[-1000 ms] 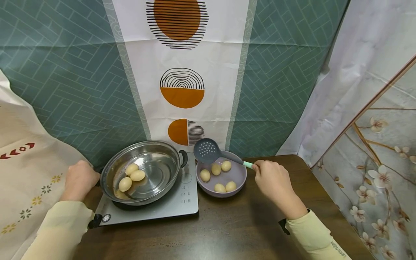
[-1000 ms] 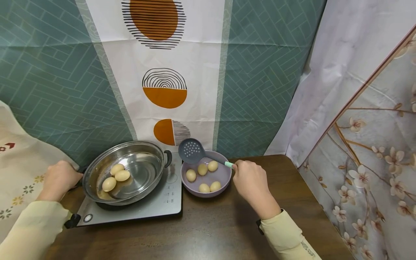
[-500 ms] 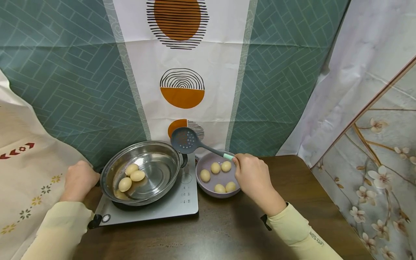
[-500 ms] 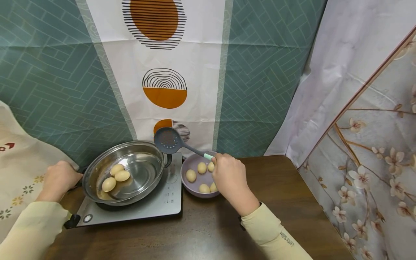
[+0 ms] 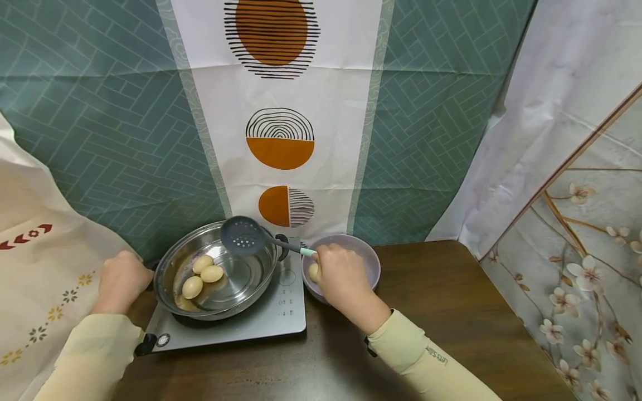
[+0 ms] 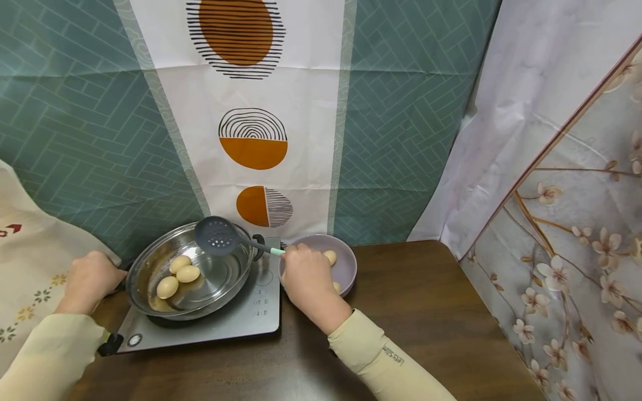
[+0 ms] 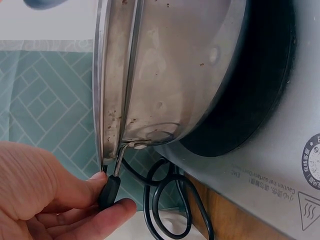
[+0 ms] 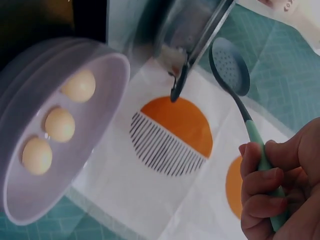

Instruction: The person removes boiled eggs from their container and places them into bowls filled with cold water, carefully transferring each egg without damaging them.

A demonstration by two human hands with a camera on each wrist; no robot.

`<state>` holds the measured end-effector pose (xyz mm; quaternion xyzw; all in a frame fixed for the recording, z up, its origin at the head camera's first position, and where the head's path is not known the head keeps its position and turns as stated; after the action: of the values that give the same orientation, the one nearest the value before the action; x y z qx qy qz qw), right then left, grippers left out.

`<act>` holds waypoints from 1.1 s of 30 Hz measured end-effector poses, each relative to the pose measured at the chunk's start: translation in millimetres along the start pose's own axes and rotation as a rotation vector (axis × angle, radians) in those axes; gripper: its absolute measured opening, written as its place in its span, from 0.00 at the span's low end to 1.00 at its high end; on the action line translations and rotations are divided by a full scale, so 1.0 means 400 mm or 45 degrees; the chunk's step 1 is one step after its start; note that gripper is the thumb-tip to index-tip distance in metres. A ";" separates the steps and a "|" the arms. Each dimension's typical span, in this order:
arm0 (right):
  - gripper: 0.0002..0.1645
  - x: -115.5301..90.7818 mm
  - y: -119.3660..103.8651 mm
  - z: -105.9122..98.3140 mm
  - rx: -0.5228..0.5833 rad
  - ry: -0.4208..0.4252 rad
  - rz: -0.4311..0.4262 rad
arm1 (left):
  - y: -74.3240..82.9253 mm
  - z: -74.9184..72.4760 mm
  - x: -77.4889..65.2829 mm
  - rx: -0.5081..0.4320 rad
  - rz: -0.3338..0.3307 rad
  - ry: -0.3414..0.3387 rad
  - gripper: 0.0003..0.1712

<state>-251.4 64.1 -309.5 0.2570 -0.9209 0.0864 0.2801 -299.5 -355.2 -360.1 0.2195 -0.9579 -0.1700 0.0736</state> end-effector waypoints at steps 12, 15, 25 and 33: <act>0.13 0.017 -0.040 0.079 -0.078 -0.049 -0.017 | 0.005 0.000 0.000 0.003 0.004 0.006 0.17; 0.13 0.019 -0.043 0.097 -0.095 -0.080 -0.022 | 0.003 0.003 0.001 -0.001 -0.011 -0.005 0.16; 0.10 0.021 -0.077 0.130 -0.078 -0.134 -0.063 | -0.001 0.003 0.004 -0.006 -0.027 -0.008 0.19; 0.09 0.022 -0.114 0.136 -0.123 -0.174 -0.098 | 0.001 0.005 0.007 -0.004 -0.007 -0.005 0.17</act>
<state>-259.6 5.0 -348.9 0.2837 -0.9304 0.0134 0.2318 -302.6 -355.5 -361.5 0.2218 -0.9571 -0.1721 0.0715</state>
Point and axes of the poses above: each hand's wrist, its own x-axis towards the middle knuckle, its own z-axis out of the palm, y = z × x, the point moved 8 cm from there along x, towards the middle knuckle, and after that the axes turned 12 degrees about -z, right-handed, at the moved point
